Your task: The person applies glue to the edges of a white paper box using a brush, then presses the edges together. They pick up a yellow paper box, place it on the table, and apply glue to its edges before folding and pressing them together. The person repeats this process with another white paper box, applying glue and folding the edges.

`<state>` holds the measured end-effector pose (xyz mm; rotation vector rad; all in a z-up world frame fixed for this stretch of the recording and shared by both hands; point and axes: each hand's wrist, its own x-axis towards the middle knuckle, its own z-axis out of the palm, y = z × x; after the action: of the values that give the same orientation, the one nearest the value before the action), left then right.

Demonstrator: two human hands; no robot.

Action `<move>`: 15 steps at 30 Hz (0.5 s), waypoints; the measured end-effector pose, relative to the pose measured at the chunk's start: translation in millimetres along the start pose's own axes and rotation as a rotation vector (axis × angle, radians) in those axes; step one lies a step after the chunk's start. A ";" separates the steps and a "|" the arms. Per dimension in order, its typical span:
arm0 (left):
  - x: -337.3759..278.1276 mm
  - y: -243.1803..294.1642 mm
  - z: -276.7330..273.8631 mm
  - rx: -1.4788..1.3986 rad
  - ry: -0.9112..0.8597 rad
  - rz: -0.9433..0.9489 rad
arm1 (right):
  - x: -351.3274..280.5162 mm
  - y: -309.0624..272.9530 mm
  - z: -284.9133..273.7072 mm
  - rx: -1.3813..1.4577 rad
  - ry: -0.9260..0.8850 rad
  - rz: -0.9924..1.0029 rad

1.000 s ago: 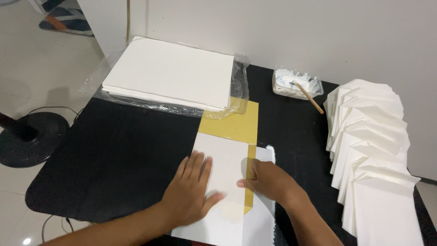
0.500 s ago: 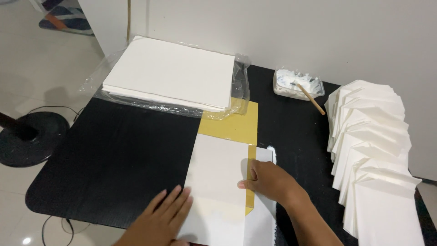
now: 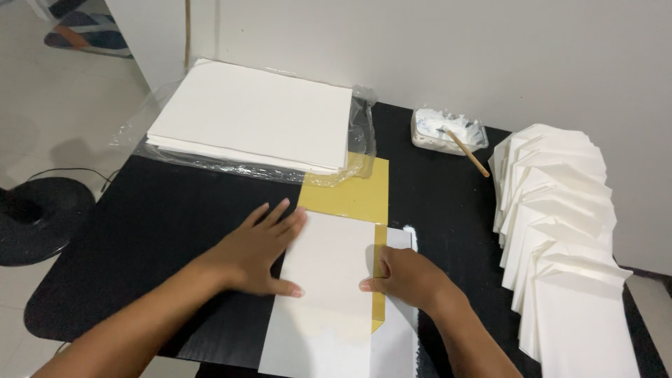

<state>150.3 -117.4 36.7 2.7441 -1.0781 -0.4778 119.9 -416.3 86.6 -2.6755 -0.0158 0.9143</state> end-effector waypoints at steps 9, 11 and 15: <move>-23.5 27.4 49.0 -0.018 0.111 0.363 | -39.5 -16.9 8.0 -0.205 0.116 0.010; -27.1 28.9 46.4 -0.019 0.108 0.372 | -78.7 -3.1 21.8 -0.182 0.121 0.062; -29.5 32.9 32.5 -0.063 0.001 0.343 | -117.3 49.2 92.2 -0.090 -0.053 0.468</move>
<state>97.7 -122.0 21.6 2.4326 -1.4671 -0.4493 -33.1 -449.4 73.0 -2.7884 0.5917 1.1386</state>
